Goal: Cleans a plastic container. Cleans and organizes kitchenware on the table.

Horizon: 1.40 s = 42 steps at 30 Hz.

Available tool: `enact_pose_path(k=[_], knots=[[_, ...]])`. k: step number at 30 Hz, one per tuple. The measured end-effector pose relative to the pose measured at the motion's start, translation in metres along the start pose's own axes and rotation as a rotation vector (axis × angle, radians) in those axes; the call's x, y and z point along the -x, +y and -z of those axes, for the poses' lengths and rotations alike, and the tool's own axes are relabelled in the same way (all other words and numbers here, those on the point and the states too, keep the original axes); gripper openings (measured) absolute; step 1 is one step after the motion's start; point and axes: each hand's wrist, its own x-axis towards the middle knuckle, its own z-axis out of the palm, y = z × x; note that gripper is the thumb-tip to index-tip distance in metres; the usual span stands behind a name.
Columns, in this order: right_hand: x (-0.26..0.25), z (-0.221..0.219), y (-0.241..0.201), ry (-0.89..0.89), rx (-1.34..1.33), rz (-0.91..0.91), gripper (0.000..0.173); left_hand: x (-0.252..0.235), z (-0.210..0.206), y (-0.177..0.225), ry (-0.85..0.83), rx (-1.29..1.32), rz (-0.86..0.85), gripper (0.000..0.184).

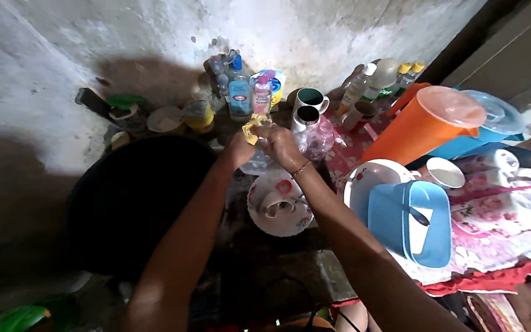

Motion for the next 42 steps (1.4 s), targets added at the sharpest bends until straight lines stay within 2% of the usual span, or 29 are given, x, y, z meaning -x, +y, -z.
enact_pose_path(k=[3, 5, 7, 9, 11, 13, 16, 19, 23, 27, 31, 33, 36, 39, 42], knots=[[0.008, -0.011, 0.027, 0.063, -0.311, -0.109, 0.023, 0.005, 0.008, 0.011, -0.025, -0.083, 0.059, 0.047], [0.013, -0.014, 0.045, 0.103, -0.446, -0.211, 0.021, 0.002, 0.008, 0.008, 0.009, -0.046, 0.046, 0.042], [0.013, -0.013, 0.051, 0.074, -0.426, -0.288, 0.021, -0.001, 0.008, 0.004, 0.049, -0.012, 0.042, 0.04], [0.007, -0.01, 0.042, 0.032, -0.321, -0.291, 0.022, 0.0, 0.01, 0.007, 0.046, -0.003, 0.092, 0.043], [-0.002, -0.007, 0.023, 0.013, -0.188, -0.2, 0.025, 0.003, 0.011, 0.014, 0.022, -0.012, 0.125, 0.046], [-0.006, -0.008, 0.006, -0.001, -0.136, -0.118, 0.028, 0.006, 0.008, 0.014, 0.03, -0.02, 0.086, 0.05], [-0.004, -0.015, 0.007, 0.013, -0.233, -0.142, 0.03, 0.004, 0.008, 0.011, 0.027, -0.025, 0.088, 0.048], [0.007, -0.024, 0.028, 0.048, -0.387, -0.253, 0.03, 0.005, 0.009, 0.011, 0.02, -0.037, 0.097, 0.04], [0.016, -0.029, 0.049, 0.061, -0.433, -0.357, 0.029, 0.004, 0.009, 0.008, 0.055, -0.026, 0.109, 0.042], [0.01, -0.024, 0.034, 0.092, -0.285, -0.271, 0.027, 0.007, 0.012, 0.019, 0.012, -0.086, 0.166, 0.046], [0.001, -0.019, 0.014, 0.098, -0.253, -0.166, 0.029, 0.013, 0.012, 0.023, 0.019, -0.074, 0.128, 0.043], [0.006, -0.023, 0.029, 0.13, -0.289, -0.211, 0.03, 0.01, 0.01, 0.015, 0.094, -0.007, 0.087, 0.043], [0.022, -0.024, 0.059, 0.203, -0.331, -0.404, 0.03, 0.007, 0.01, 0.005, 0.183, 0.065, 0.006, 0.045], [0.028, -0.02, 0.063, 0.212, -0.231, -0.444, 0.029, 0.009, 0.013, 0.006, 0.063, 0.013, 0.009, 0.047], [0.021, -0.009, 0.049, 0.131, -0.002, -0.295, 0.029, 0.008, 0.012, 0.006, -0.129, -0.117, 0.07, 0.047]])
